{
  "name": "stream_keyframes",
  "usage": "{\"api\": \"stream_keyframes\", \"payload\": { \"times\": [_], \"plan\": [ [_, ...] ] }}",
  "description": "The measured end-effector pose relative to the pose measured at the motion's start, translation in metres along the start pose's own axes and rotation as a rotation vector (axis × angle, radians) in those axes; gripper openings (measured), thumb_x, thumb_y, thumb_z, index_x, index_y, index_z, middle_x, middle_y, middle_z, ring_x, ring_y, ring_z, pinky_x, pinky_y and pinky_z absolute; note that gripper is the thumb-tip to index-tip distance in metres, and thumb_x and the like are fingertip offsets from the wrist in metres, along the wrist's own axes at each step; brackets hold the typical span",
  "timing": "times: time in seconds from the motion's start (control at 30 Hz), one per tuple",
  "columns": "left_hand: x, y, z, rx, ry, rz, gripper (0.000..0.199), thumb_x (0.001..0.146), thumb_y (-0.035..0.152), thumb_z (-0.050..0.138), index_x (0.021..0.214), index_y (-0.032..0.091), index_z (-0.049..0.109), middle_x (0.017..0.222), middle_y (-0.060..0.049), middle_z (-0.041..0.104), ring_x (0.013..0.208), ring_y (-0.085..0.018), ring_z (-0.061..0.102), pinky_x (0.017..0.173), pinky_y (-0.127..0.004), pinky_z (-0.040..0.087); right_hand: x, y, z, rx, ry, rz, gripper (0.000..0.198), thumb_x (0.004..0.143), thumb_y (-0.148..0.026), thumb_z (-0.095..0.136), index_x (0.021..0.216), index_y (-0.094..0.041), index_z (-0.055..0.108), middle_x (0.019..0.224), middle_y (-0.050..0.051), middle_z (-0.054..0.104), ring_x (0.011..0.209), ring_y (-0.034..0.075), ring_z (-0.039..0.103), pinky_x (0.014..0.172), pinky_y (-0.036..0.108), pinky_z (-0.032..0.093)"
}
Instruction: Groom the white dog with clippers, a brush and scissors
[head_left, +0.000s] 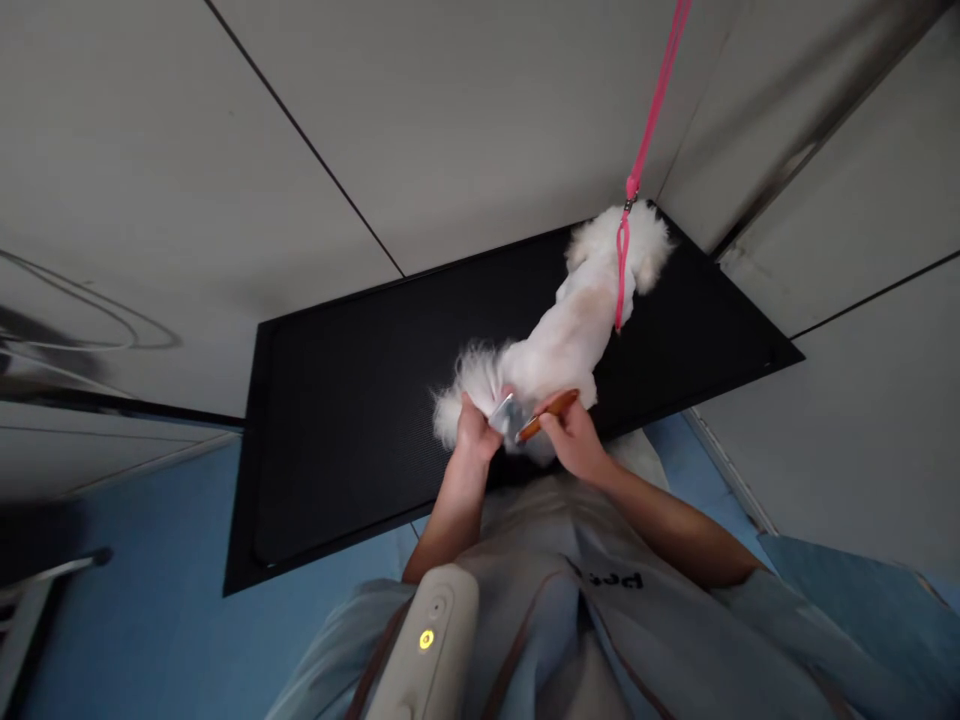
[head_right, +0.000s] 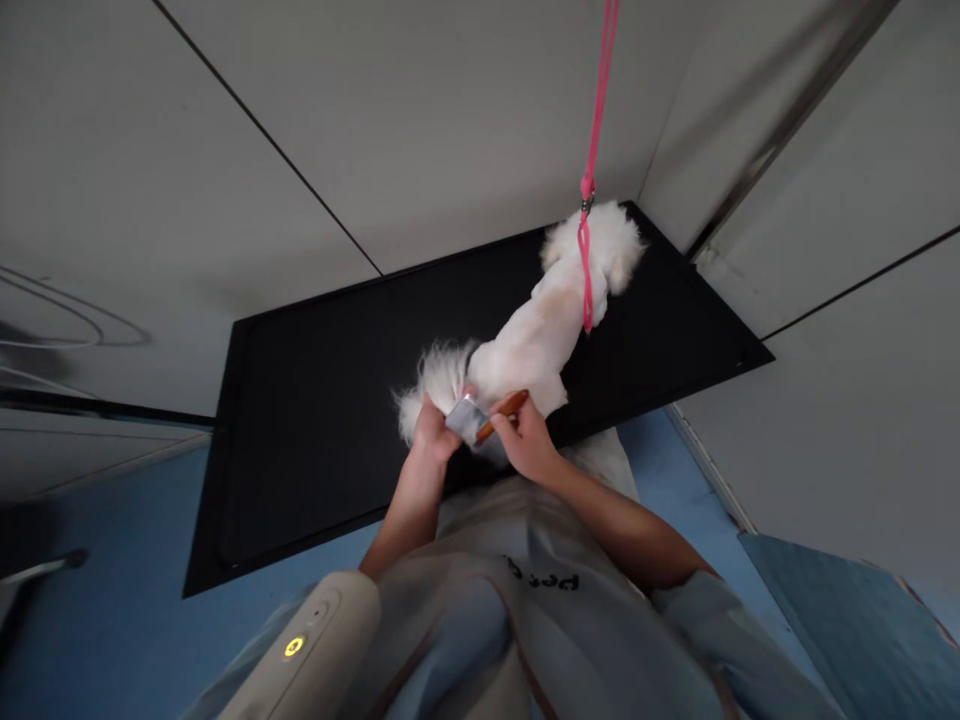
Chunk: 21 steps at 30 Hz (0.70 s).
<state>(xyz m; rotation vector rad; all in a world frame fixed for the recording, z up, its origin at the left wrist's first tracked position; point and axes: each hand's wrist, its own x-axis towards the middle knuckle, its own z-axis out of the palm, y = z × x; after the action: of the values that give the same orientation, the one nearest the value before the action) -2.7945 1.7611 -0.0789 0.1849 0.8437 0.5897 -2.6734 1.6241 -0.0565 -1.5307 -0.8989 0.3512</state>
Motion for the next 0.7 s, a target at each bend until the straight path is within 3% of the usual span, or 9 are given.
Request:
{"api": "stream_keyframes", "payload": {
  "times": [0.07,0.17,0.33,0.47,0.6,0.7],
  "plan": [
    [0.0,0.0,0.0,0.004,0.008,0.001,0.038,0.103,0.039,0.043,0.095,0.012,0.068,0.075,-0.009,0.072,0.063,-0.018,0.068,0.061,-0.025,0.056,-0.001,-0.001,0.001,0.016,-0.021,0.048,0.012,0.09,-0.036,0.056,0.092,-0.024,0.056,0.084,0.003,0.064,0.076,0.021,0.064,0.071,0.037,0.056],
    [0.001,0.0,-0.001,-0.004,-0.027,0.004,0.039,0.102,0.043,0.045,0.099,0.012,0.068,0.074,-0.008,0.071,0.065,-0.018,0.068,0.063,-0.026,0.057,-0.002,0.0,0.003,0.012,0.174,-0.029,0.012,0.089,-0.035,0.058,0.094,-0.024,0.055,0.094,0.007,0.064,0.086,0.023,0.064,0.078,0.039,0.056],
    [0.0,0.0,0.0,-0.009,-0.045,0.006,0.035,0.101,0.041,0.046,0.096,0.013,0.068,0.074,-0.008,0.07,0.066,-0.018,0.068,0.066,-0.027,0.058,-0.001,0.003,0.003,0.027,-0.016,0.061,0.011,0.089,-0.035,0.056,0.091,-0.024,0.056,0.083,0.004,0.064,0.074,0.02,0.063,0.069,0.036,0.056],
    [-0.006,0.001,0.006,-0.016,-0.003,0.001,0.03,0.101,0.032,0.046,0.09,0.014,0.066,0.068,-0.005,0.067,0.059,-0.016,0.064,0.061,-0.025,0.056,0.0,0.004,0.002,-0.007,0.163,-0.04,0.011,0.089,-0.035,0.057,0.092,-0.025,0.055,0.094,0.006,0.065,0.089,0.022,0.065,0.081,0.039,0.056],
    [-0.011,0.0,0.012,0.003,0.023,0.033,0.034,0.103,0.035,0.043,0.089,0.013,0.065,0.066,-0.006,0.068,0.059,-0.017,0.065,0.059,-0.025,0.056,-0.003,0.003,0.008,0.047,-0.081,0.03,0.011,0.09,-0.033,0.054,0.094,-0.024,0.057,0.088,0.003,0.067,0.081,0.02,0.067,0.077,0.036,0.057],
    [-0.009,0.002,0.011,0.007,0.015,0.045,0.038,0.104,0.04,0.041,0.097,0.013,0.067,0.075,-0.009,0.073,0.067,-0.019,0.069,0.064,-0.026,0.058,0.0,0.006,0.01,-0.029,-0.041,-0.049,0.013,0.088,-0.031,0.058,0.098,-0.023,0.058,0.092,0.005,0.068,0.085,0.022,0.068,0.08,0.038,0.058]
  ]
}}
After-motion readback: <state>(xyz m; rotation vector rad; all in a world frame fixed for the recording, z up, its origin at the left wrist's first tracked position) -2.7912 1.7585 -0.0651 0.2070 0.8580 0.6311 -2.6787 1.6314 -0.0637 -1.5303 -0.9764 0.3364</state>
